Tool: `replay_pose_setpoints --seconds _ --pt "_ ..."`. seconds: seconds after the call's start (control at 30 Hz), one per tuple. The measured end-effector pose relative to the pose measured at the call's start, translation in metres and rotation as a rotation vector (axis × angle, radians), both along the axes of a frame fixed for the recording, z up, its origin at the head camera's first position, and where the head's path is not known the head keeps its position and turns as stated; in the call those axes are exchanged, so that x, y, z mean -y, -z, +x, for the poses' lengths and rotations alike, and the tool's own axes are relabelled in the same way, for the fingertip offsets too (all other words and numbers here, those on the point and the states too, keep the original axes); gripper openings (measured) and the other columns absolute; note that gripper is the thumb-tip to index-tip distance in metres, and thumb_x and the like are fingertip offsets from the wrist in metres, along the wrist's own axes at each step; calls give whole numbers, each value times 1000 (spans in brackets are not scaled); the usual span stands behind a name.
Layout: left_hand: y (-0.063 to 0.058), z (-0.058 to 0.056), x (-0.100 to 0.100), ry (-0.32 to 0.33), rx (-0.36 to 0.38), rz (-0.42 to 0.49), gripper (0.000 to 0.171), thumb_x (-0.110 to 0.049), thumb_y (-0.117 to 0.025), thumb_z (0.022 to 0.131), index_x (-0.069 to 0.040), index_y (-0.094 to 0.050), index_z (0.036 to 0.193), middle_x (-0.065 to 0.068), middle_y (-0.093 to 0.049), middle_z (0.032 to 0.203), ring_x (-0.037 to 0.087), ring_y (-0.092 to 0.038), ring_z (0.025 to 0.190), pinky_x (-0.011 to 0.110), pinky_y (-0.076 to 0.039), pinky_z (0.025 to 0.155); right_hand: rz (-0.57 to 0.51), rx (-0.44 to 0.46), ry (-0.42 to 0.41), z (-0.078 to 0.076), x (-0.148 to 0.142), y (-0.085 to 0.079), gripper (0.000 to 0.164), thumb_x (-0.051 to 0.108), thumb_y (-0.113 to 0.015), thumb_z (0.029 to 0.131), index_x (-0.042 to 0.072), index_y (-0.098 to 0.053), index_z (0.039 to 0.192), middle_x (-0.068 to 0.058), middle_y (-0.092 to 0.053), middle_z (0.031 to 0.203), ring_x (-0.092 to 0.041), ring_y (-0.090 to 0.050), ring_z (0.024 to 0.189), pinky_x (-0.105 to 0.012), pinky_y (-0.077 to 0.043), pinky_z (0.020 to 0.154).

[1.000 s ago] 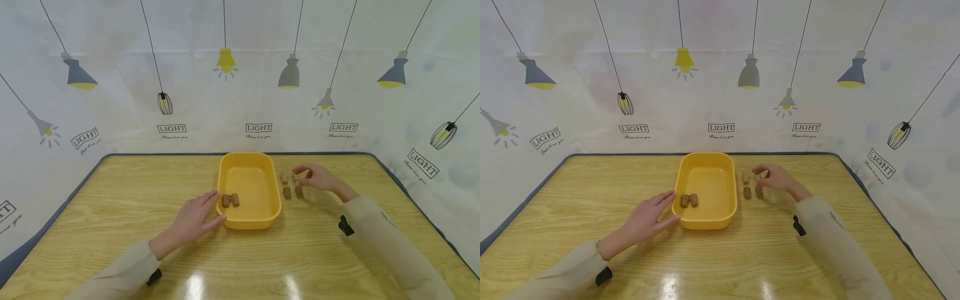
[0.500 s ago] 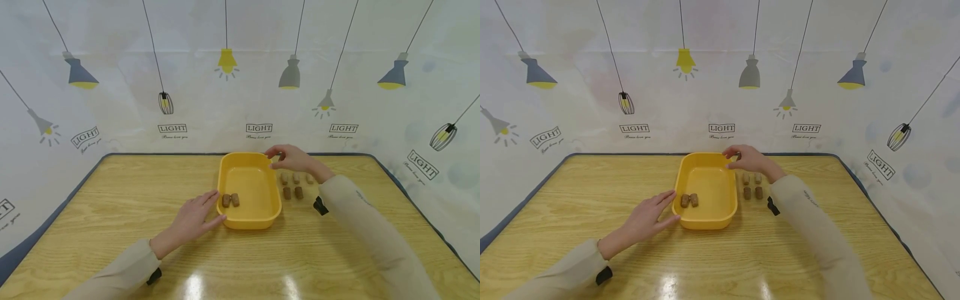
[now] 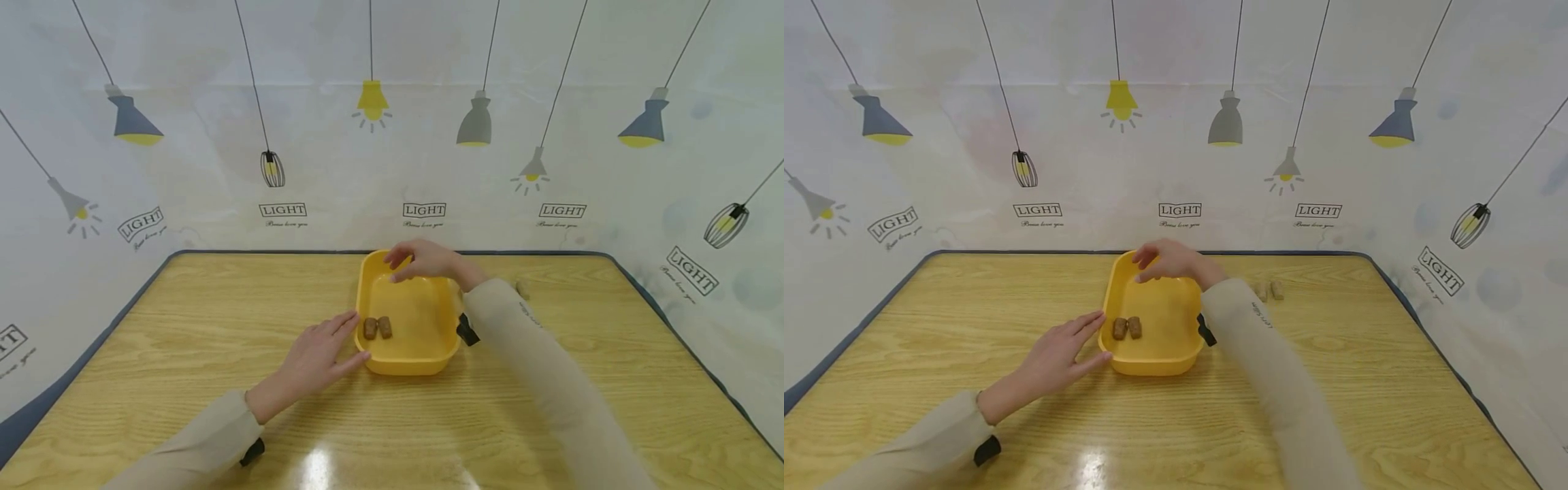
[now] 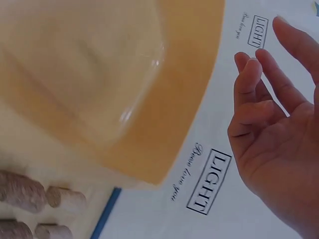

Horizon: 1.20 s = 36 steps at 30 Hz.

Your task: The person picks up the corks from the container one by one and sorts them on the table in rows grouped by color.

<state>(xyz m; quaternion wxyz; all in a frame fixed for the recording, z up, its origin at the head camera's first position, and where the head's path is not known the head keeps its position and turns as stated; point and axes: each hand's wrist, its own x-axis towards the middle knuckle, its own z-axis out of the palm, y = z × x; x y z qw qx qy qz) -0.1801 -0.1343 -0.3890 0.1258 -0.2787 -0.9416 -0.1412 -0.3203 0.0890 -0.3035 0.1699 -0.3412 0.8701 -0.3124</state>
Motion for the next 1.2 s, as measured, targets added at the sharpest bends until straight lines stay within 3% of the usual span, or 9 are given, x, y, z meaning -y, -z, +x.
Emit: replay_pose_setpoints --seconds 0.17,0.3,0.5,0.73,0.97,1.2 --pt "0 0 0 -2 -10 7 65 -48 -51 85 -2 -44 129 11 -43 130 28 -46 109 47 -38 84 81 97 41 -3 14 14 39 23 -64 81 8 -55 117 -5 -57 106 -16 -54 81 -29 -43 64" --pt "1 0 0 -4 -15 1 65 -49 -50 85 -2 -44 129 11 -43 130 28 -46 109 46 -38 84 155 193 37 -4 20 23 43 24 -63 81 8 -53 119 -1 -58 103 -17 -53 83 -29 -39 61" --pt "0 0 0 -4 -3 0 65 -50 -49 85 -3 -43 130 11 -42 131 27 -46 110 46 -38 85 249 362 33 -3 22 33 41 24 -63 81 13 -54 119 4 -56 105 -15 -51 89 -29 -37 68" --pt "1 -1 0 -13 0 -6 66 -51 -48 85 -3 -43 130 10 -42 131 27 -46 111 46 -38 84 239 549 51 -4 20 42 38 18 -64 79 12 -54 115 0 -55 98 -17 -47 86 -35 -36 79" --pt "2 -1 -1 -13 -13 -14 67 -53 -47 85 -3 -44 130 10 -42 130 27 -46 110 47 -38 84 294 604 57 -2 27 57 32 9 -65 76 15 -57 107 -1 -48 80 -16 -42 74 -30 -35 70" --pt "0 0 -1 -17 -21 -10 66 -51 -49 84 -3 -44 130 10 -44 129 27 -47 109 47 -39 83 369 568 72 1 33 57 36 13 -70 72 19 -55 104 0 -48 87 -18 -42 81 -32 -34 75"
